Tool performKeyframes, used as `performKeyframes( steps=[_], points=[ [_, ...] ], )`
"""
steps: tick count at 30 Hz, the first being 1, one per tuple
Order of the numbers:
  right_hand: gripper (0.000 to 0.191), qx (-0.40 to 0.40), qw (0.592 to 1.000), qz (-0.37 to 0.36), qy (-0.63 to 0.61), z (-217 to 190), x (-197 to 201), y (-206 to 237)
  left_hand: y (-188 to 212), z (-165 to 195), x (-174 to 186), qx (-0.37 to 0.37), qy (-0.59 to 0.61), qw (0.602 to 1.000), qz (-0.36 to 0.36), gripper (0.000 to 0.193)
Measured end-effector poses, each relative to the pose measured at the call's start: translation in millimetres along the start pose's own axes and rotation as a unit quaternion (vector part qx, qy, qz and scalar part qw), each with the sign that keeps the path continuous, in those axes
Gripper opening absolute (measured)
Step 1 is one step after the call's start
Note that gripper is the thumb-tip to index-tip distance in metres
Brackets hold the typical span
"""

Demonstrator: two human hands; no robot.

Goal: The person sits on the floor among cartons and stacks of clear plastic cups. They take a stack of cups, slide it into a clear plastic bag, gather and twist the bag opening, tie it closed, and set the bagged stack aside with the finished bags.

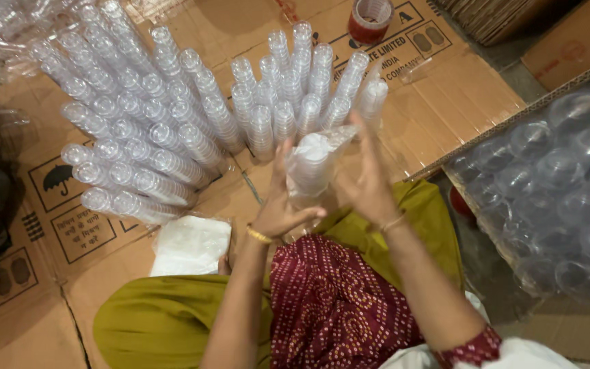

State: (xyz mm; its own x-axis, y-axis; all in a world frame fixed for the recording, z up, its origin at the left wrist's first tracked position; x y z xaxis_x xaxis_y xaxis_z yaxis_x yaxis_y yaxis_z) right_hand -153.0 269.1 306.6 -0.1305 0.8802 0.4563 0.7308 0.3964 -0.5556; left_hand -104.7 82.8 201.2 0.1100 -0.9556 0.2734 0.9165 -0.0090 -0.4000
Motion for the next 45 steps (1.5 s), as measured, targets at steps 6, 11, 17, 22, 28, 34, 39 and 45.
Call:
performKeyframes(
  steps=[6,11,17,22,28,34,39,45],
  points=[
    [0.057,0.094,0.980,-0.076,0.156,-68,-17,-100,-18,-26,-34,0.136,-0.046,0.990,0.004,0.065],
    [0.069,-0.126,0.895,-0.311,0.295,-22,-66,-101,10,-128,-72,0.181,-0.059,0.982,0.009,0.065],
    [0.047,-0.127,0.921,-0.247,0.273,4,-55,-85,51,-201,-92,0.256,-0.023,0.966,0.034,0.065],
    [0.041,-0.156,0.924,-0.245,0.249,12,-52,-88,49,-208,-90,0.280,-0.017,0.960,0.026,0.066],
    [0.044,-0.175,0.911,-0.287,0.239,5,-37,-89,34,-190,-86,0.264,-0.015,0.964,-0.017,0.066],
    [0.053,-0.082,0.997,0.004,0.010,19,38,-43,47,-123,-105,0.188,-0.171,0.966,-0.035,0.086],
    [0.049,-0.155,0.895,0.348,-0.232,57,130,133,23,1,-104,0.217,-0.171,0.956,-0.098,0.068],
    [0.037,-0.313,0.884,0.295,-0.186,72,89,254,-23,186,-162,0.141,-0.057,0.961,-0.231,0.063]
  ],
)
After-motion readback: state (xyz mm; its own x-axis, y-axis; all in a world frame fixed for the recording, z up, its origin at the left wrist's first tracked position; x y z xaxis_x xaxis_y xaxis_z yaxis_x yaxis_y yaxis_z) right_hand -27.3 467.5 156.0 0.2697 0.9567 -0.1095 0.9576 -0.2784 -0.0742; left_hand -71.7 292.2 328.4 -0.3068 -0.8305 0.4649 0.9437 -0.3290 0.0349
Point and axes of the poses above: each hand's wrist, its own y-axis away from the middle knuckle, its own x-axis out of the back of the hand, z = x × y, the point moved 6 cm from there along -y, towards the middle knuckle, and after that the axes turned 8 degrees about x, right-handed, at the moved point
